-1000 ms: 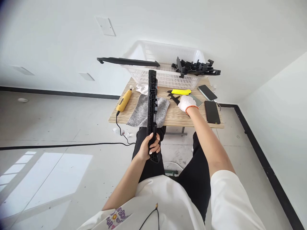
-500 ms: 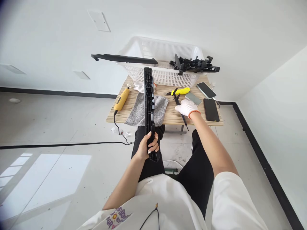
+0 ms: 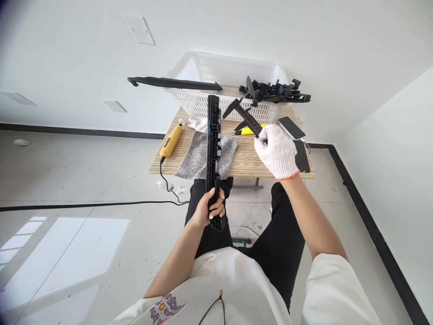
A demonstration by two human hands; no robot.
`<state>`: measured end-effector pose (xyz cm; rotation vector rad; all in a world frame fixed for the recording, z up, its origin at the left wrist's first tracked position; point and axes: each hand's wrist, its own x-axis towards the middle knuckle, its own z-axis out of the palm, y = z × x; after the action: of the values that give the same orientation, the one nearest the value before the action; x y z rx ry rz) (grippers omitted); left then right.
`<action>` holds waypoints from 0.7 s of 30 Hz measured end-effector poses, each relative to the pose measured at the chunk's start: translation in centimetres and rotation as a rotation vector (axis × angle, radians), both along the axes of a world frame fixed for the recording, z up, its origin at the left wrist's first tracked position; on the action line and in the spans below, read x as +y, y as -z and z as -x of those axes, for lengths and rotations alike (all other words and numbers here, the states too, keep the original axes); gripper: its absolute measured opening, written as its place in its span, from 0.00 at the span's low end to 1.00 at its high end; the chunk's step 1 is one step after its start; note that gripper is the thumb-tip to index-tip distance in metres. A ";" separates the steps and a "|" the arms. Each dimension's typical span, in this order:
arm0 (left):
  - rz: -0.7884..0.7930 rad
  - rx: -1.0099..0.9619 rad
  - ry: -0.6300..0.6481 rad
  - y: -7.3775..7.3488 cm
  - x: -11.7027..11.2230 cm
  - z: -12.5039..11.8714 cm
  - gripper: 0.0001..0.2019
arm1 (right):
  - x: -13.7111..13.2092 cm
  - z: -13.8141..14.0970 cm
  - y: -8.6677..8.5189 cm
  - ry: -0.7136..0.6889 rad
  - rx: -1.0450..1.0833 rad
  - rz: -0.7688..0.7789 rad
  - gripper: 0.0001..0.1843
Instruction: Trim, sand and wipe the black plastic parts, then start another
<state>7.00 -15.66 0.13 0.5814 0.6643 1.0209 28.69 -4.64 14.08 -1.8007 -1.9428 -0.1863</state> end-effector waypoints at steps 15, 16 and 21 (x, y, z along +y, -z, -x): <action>-0.176 0.267 0.296 -0.8 -1.3 -0.6 0.30 | -2.8 4.2 1.2 -0.278 1.072 0.445 0.19; -0.201 0.327 0.298 -1.5 -1.6 -0.1 0.29 | -2.8 4.9 2.0 -0.260 1.169 0.478 0.18; -0.179 0.483 0.000 -6.6 -4.4 6.0 0.14 | -1.0 6.6 4.2 -0.279 1.337 0.506 0.19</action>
<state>0.99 -20.02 6.76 1.0016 1.0010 0.9515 22.07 -5.64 9.83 -1.2202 -1.1822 1.3387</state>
